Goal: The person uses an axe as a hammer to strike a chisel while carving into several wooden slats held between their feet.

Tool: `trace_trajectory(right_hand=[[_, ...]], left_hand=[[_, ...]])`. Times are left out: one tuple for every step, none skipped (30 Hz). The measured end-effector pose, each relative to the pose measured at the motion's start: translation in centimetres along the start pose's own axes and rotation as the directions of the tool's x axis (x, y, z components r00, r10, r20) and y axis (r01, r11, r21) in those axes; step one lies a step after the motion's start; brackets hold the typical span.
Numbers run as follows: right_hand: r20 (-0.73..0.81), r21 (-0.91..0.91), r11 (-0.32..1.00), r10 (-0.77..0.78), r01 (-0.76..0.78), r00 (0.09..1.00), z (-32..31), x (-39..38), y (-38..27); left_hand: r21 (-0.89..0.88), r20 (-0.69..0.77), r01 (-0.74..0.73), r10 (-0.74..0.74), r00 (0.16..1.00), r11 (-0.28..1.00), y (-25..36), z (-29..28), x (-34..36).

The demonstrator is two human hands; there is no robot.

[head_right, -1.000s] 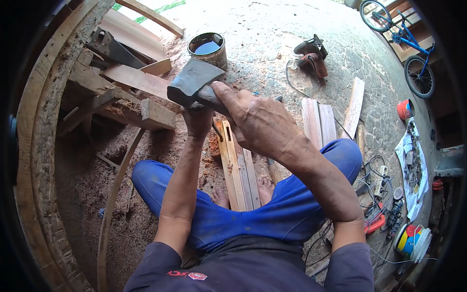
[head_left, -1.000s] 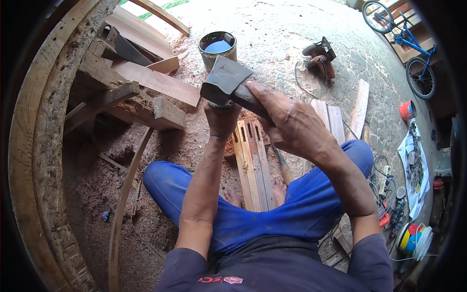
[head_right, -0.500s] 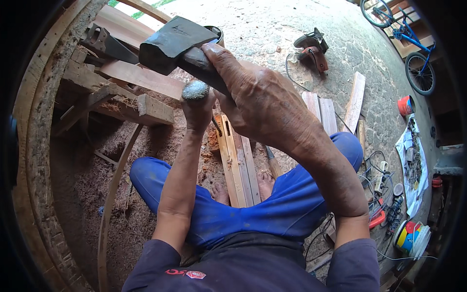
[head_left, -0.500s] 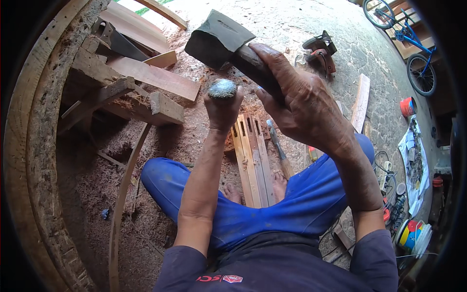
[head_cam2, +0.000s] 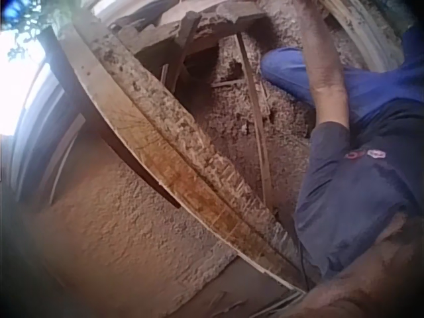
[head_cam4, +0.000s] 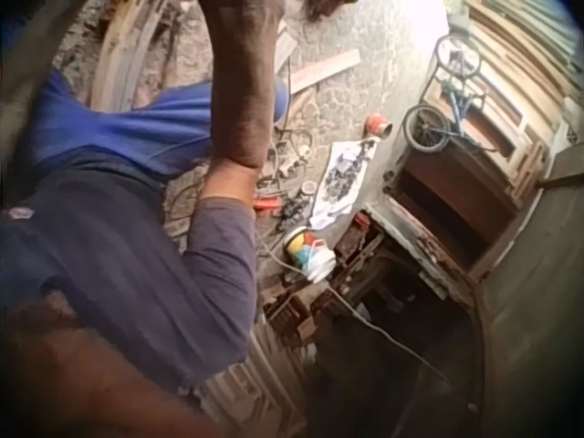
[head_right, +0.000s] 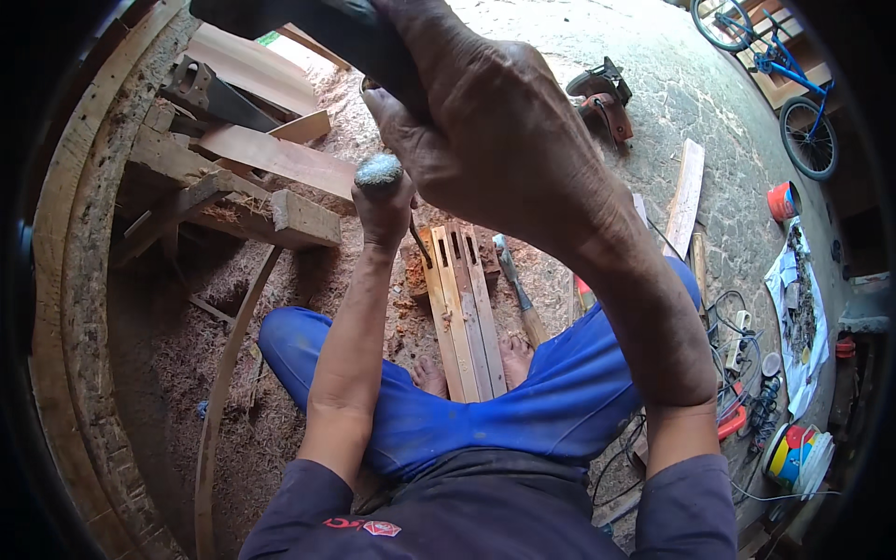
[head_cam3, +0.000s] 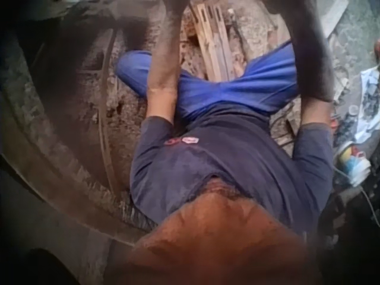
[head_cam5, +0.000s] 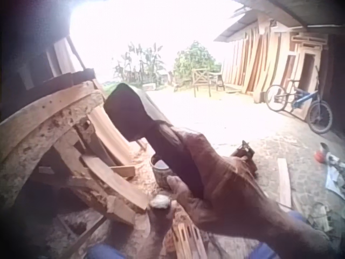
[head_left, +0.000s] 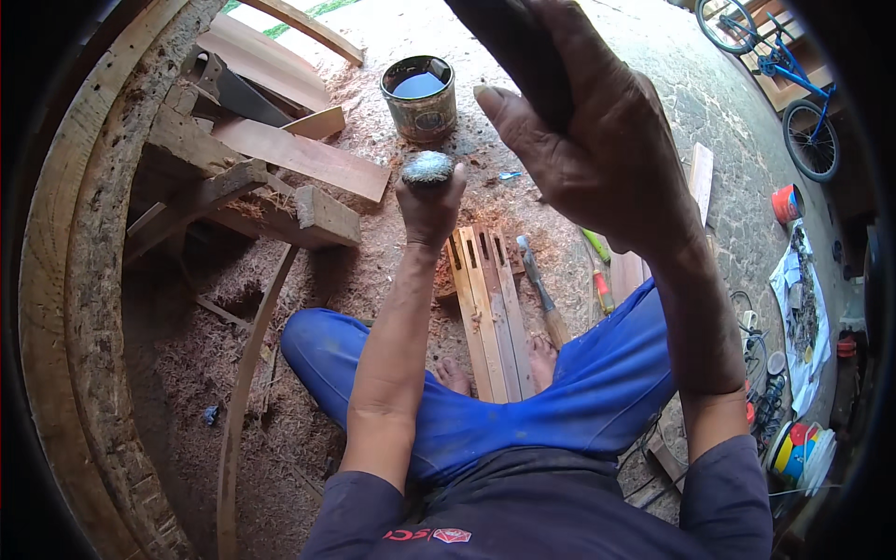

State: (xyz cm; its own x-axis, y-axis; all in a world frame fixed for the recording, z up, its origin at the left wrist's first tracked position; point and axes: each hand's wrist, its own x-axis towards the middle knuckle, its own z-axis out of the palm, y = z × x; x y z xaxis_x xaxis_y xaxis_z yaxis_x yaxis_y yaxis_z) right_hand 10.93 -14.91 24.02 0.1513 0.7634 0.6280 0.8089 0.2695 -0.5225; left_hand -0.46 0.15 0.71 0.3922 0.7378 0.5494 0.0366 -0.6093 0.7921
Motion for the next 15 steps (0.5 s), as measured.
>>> trace_trajectory(right_hand=[[-0.071,-0.001,0.998,-0.056,0.056,0.996,0.5,0.4,0.4],[-0.077,-0.023,0.999,-0.038,0.036,0.996,1.2,0.0,0.8],[0.182,-0.174,0.981,0.122,-0.09,0.976,1.4,-0.8,1.1],[0.398,-0.347,0.922,0.308,-0.169,0.864,1.9,-2.1,1.6],[0.471,-0.365,0.924,0.292,-0.117,0.833,3.2,-4.4,3.6],[0.54,-0.378,0.924,0.275,-0.063,0.796,4.1,-6.0,5.3],[0.556,-0.331,0.939,0.27,-0.088,0.786,3.6,-5.6,5.1],[0.575,-0.287,0.951,0.267,-0.115,0.773,2.8,-5.4,4.3],[0.597,-0.247,0.957,0.277,-0.156,0.753,2.1,-5.4,3.6],[0.541,-0.195,0.967,0.246,-0.165,0.804,1.6,-4.8,3.3],[0.485,-0.135,0.977,0.209,-0.164,0.849,1.4,-4.0,2.7],[0.423,-0.075,0.983,0.182,-0.166,0.888,0.9,-3.0,2.2],[0.366,-0.065,0.979,0.203,-0.192,0.908,-0.2,-1.5,1.1],[0.306,-0.062,0.973,0.229,-0.22,0.924,-1.1,-0.1,0.1],[0.152,-0.02,0.997,0.08,-0.077,0.985,-1.0,1.0,0.9]], left_hand=[[-0.045,-0.007,0.021,-0.022,1.0,0.999,0.1,0.0,-0.2],[-0.11,0.019,0.111,-0.109,0.994,0.988,0.6,-0.2,-0.3],[-0.179,0.046,0.192,-0.187,0.981,0.965,1.0,0.0,-0.1],[-0.199,0.016,0.166,-0.166,0.986,0.966,1.1,0.4,-0.5],[-0.218,-0.019,0.132,-0.139,0.99,0.967,1.2,1.1,-1.1],[-0.235,-0.055,0.094,-0.11,0.992,0.967,1.6,1.6,-1.6],[-0.35,-0.085,0.012,-0.044,0.995,0.937,3.2,1.4,-1.6],[-0.276,-0.115,-0.045,0.014,0.993,0.96,3.3,1.2,-2.0],[-0.279,-0.08,0.005,-0.029,0.996,0.96,3.0,1.0,-1.6],[-0.28,-0.044,0.056,-0.071,0.997,0.958,2.6,0.7,-0.9],[-0.323,-0.003,0.219,-0.232,0.973,0.921,0.7,0.5,-0.1],[-0.346,0.087,0.273,-0.259,0.962,0.898,0.2,0.1,0.9],[-0.344,0.069,0.264,-0.256,0.964,0.901,-0.3,0.3,1.5],[-0.348,0.055,0.255,-0.252,0.966,0.902,-0.8,0.7,1.8],[-0.345,0.071,0.263,-0.254,0.965,0.901,-0.8,0.8,1.7]])
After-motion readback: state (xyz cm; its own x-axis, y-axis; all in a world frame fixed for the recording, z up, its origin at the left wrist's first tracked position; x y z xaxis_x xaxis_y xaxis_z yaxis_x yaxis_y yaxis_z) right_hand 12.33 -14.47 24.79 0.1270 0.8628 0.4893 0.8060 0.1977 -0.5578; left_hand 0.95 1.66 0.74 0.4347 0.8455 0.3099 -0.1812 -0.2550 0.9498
